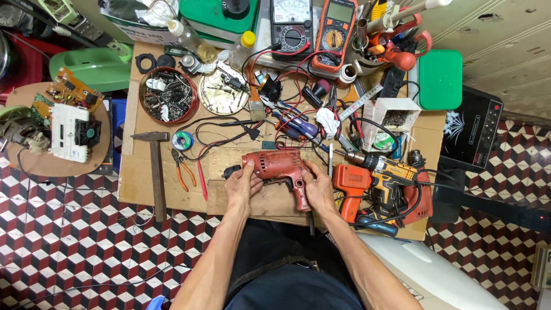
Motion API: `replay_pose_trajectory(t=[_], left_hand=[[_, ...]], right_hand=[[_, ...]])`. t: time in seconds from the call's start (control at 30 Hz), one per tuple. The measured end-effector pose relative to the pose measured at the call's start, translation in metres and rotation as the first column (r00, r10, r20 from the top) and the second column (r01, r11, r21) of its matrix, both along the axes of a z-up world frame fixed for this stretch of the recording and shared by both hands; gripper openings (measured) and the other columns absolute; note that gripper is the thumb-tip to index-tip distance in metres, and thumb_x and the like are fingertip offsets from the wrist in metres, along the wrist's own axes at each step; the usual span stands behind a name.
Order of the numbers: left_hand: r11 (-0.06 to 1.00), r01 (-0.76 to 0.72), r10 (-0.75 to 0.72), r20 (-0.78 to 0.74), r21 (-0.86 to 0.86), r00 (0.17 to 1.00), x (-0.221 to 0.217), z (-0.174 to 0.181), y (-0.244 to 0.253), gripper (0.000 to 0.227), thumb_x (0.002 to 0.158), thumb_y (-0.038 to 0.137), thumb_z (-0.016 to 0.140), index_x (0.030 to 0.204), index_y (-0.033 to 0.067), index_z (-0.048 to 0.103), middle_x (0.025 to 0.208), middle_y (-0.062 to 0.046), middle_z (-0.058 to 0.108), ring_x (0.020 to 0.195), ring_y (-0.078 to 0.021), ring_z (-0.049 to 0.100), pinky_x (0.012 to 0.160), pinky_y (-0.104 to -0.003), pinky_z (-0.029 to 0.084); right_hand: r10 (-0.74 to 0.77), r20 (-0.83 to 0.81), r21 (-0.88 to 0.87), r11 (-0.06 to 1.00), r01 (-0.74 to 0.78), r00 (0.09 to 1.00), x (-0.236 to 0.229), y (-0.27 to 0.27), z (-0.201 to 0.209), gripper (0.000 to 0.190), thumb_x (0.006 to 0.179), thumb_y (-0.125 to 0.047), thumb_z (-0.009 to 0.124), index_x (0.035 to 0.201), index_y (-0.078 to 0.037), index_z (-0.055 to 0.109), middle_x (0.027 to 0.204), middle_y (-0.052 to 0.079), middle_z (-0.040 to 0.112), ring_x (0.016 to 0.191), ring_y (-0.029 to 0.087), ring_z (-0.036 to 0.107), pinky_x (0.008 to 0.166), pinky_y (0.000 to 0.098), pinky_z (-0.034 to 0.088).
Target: Disassembling and repairing an electric power drill on a workbench.
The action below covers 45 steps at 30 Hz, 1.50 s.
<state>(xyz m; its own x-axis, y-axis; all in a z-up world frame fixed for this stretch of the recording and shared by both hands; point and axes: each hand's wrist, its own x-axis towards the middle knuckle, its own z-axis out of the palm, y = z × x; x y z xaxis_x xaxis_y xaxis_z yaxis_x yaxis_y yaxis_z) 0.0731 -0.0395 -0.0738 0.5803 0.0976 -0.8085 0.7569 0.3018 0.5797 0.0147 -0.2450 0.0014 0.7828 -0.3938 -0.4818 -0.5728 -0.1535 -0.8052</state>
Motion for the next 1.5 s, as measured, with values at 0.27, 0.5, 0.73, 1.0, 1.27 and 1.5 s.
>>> replay_pose_trajectory(t=[0.27,0.5,0.73,1.0,1.27,1.5], left_hand=[[0.998,0.025,-0.029,-0.073,-0.056,0.997,-0.018,0.029,0.003,0.059,0.083,0.042,0.078,0.117,-0.0039,0.062,0.107,-0.02,0.075,0.093,-0.0273,0.077,0.082,-0.037,0.066],[0.99,0.076,-0.087,-0.084,-0.119,0.993,-0.021,0.004,0.016,0.06,0.081,0.044,0.08,0.118,-0.0017,0.065,0.11,-0.02,0.074,0.094,-0.0276,0.076,0.084,-0.038,0.065],[0.985,0.151,-0.158,-0.094,-0.078,0.983,-0.019,0.01,0.021,0.06,0.08,0.048,0.079,0.116,0.0012,0.068,0.112,-0.017,0.075,0.096,-0.0266,0.076,0.082,-0.037,0.065],[0.974,0.222,-0.225,-0.074,-0.051,0.971,-0.019,0.007,0.026,0.055,0.086,0.048,0.075,0.114,0.0017,0.069,0.107,-0.013,0.078,0.095,-0.0223,0.077,0.082,-0.035,0.064],[0.64,0.404,-0.601,0.097,0.654,0.793,-0.008,0.07,0.056,0.032,0.099,0.026,0.062,0.118,0.0036,0.073,0.1,-0.013,0.079,0.092,-0.0235,0.077,0.078,-0.034,0.058],[0.111,0.372,-0.994,0.1,0.922,0.049,0.025,0.113,0.031,0.088,0.067,0.029,0.089,0.14,0.0028,0.049,0.146,-0.024,0.049,0.136,-0.0374,0.044,0.112,-0.046,0.034]], right_hand=[[0.042,0.018,-0.037,0.998,-0.041,0.999,-0.011,-0.004,-0.009,0.043,0.096,-0.017,0.058,0.137,-0.004,0.061,0.135,0.013,0.066,0.121,0.025,0.065,0.104,0.0347,0.048],[0.227,-0.062,-0.169,0.957,-0.234,0.972,-0.008,0.007,0.024,0.071,0.089,-0.029,0.074,0.149,-0.004,0.046,0.136,0.016,0.055,0.124,0.029,0.058,0.106,0.0377,0.045],[0.38,-0.099,-0.427,0.818,-0.384,0.92,-0.014,0.014,0.019,0.086,0.08,-0.025,0.081,0.152,-0.003,0.039,0.146,0.017,0.052,0.131,0.034,0.048,0.114,0.0425,0.036],[0.389,-0.052,-0.476,0.8,-0.365,0.92,-0.018,0.016,0.012,0.081,0.082,-0.022,0.078,0.151,0.0,0.041,0.145,0.019,0.055,0.128,0.037,0.05,0.112,0.0426,0.039],[0.406,-0.034,-0.538,0.763,-0.359,0.913,-0.018,0.017,0.008,0.078,0.081,-0.022,0.078,0.148,0.003,0.046,0.138,0.02,0.059,0.124,0.038,0.053,0.109,0.0424,0.041],[0.397,-0.033,-0.556,0.755,-0.347,0.917,-0.017,0.021,0.013,0.077,0.081,-0.018,0.078,0.148,0.005,0.045,0.135,0.022,0.06,0.123,0.039,0.053,0.107,0.0434,0.042]])
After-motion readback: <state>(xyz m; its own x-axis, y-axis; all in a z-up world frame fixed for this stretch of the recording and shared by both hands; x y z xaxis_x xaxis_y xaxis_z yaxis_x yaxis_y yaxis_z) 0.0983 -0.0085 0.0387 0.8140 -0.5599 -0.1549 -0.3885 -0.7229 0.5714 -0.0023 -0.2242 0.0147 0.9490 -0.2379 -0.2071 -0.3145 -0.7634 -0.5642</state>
